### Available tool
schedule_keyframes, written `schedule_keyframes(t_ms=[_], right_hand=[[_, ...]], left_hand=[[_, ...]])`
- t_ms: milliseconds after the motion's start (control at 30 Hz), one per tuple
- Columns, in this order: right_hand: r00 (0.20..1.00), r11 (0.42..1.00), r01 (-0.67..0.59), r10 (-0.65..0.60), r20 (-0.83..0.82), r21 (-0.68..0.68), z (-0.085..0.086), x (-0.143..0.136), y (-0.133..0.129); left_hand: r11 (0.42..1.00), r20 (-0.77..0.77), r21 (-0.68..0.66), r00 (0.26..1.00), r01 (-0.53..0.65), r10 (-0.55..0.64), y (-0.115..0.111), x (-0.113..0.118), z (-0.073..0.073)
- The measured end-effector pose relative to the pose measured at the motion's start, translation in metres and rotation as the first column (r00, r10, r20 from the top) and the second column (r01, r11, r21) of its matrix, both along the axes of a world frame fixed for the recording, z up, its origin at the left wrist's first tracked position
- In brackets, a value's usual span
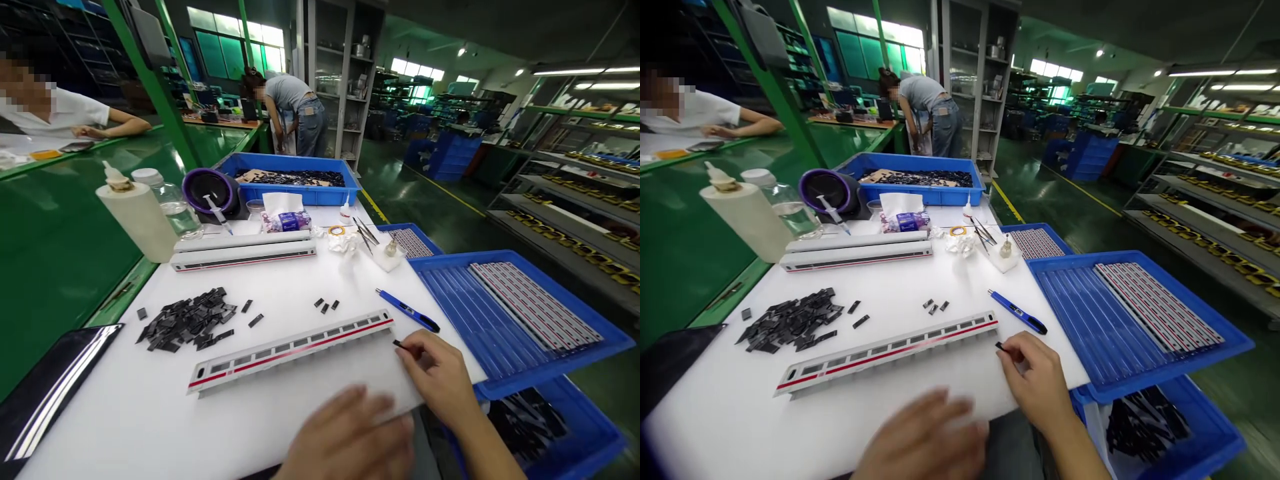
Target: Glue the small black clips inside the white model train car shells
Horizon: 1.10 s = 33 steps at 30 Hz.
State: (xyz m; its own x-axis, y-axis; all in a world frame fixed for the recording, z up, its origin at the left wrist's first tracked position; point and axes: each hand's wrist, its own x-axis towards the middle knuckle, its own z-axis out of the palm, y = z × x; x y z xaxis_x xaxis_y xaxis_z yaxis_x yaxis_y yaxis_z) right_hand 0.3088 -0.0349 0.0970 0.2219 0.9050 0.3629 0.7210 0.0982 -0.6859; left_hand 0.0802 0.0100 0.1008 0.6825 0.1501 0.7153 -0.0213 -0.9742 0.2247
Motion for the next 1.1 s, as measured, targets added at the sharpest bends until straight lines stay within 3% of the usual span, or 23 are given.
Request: schedule_keyframes(t_ms=[100,167,267,367,500,733,833,933,1033,1100], right_hand=[[0.993,0.996,-0.054,0.046,0.108,0.065,0.004,-0.001,0.012],[0.980,0.991,-0.075,0.052,0.191,0.114,0.003,-0.001,0.020],[0.955,0.985,-0.094,0.047,0.294,0.147,-0.002,-0.002,0.029],[0.938,0.985,-0.098,0.044,0.345,0.140,-0.007,-0.003,0.032],[0.928,0.988,-0.087,0.035,0.371,0.125,-0.007,-0.005,0.033],[0.911,0.981,-0.123,0.050,0.409,0.152,-0.005,-0.009,0.028],[0.951,0.940,-0.160,0.065,0.302,0.302,0.005,-0.008,0.020],[0.995,0.920,-0.003,-0.037,0.096,0.393,0.023,-0.005,0.029],[0.985,0.942,0.162,-0.135,-0.108,0.294,0.040,-0.003,0.070],[0.969,0.969,0.177,-0.142,-0.202,0.171,0.045,-0.005,0.108]], left_hand=[[0.956,-0.264,0.011,0.921,-0.294,0.287,0.033,0.027,0.047],[0.939,-0.409,0.025,0.854,-0.342,0.322,0.054,0.039,0.059],[0.940,-0.592,-0.004,0.759,-0.340,0.272,0.076,0.049,0.054],[0.932,-0.671,-0.012,0.694,-0.363,0.261,0.086,0.051,0.043],[0.936,-0.670,0.016,0.691,-0.353,0.272,0.088,0.052,0.040],[0.933,-0.647,0.054,0.699,-0.356,0.305,0.088,0.046,0.052],[0.934,-0.669,0.083,0.675,-0.348,0.311,0.090,0.026,0.059],[0.934,-0.688,0.213,0.635,-0.285,0.351,0.096,-0.005,0.060],[0.902,-0.688,0.366,0.585,-0.230,0.429,0.100,-0.033,0.054],[0.885,-0.684,0.408,0.567,-0.222,0.458,0.100,-0.043,0.049]])
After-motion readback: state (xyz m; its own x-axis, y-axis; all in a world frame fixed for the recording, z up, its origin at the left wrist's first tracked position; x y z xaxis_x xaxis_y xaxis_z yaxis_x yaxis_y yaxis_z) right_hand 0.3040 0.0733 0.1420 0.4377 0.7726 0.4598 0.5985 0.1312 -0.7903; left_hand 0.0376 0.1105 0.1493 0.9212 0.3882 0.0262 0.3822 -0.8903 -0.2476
